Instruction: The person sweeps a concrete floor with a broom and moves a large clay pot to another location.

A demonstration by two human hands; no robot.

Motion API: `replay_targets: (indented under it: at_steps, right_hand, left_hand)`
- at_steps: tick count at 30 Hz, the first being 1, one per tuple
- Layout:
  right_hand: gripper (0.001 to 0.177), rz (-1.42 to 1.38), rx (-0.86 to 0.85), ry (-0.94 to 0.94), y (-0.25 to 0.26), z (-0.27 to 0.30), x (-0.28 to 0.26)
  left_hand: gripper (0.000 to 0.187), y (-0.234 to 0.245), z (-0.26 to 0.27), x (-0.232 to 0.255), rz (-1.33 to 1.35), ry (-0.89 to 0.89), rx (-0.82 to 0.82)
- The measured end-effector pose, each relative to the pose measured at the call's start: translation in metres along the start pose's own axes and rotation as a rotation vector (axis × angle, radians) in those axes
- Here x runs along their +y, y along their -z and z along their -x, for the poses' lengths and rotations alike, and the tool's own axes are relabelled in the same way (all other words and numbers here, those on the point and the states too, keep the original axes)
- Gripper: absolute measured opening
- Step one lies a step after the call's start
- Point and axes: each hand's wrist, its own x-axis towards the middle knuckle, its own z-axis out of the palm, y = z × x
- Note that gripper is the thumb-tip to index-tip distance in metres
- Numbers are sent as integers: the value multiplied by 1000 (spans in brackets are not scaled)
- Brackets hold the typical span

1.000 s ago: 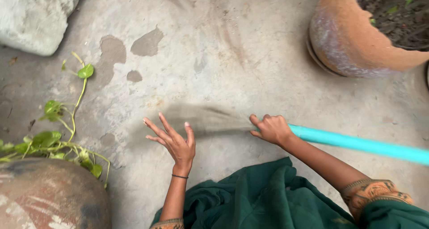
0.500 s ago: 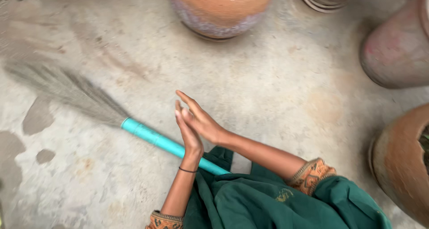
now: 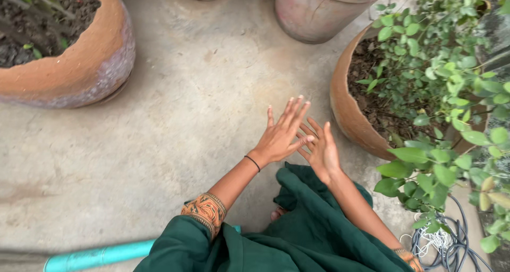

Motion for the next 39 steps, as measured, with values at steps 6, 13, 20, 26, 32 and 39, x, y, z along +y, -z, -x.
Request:
replay_targets:
  at_steps: [6, 13, 20, 26, 32, 39]
  right_hand:
    - [80, 29, 202, -82, 92, 1, 31]
    - [57, 585, 287, 396, 6, -93, -51]
    - [58, 503, 699, 534, -88, -247, -133]
    - [87, -441, 862, 143, -70, -345, -197]
    - [81, -91, 1142, 457, -50, -381, -195]
    - [57, 229, 1541, 600, -35, -422, -203]
  left_hand:
    - [93, -21, -44, -18, 39, 205, 0]
    - [95, 51, -37, -11, -58, 288, 129]
    - [83, 154, -68, -7, -192, 479, 206]
    - [75, 202, -88, -25, -364, 543, 233]
    - [56, 232, -128, -55, -349, 671, 307]
    - [52, 260, -215, -50, -353, 845, 59]
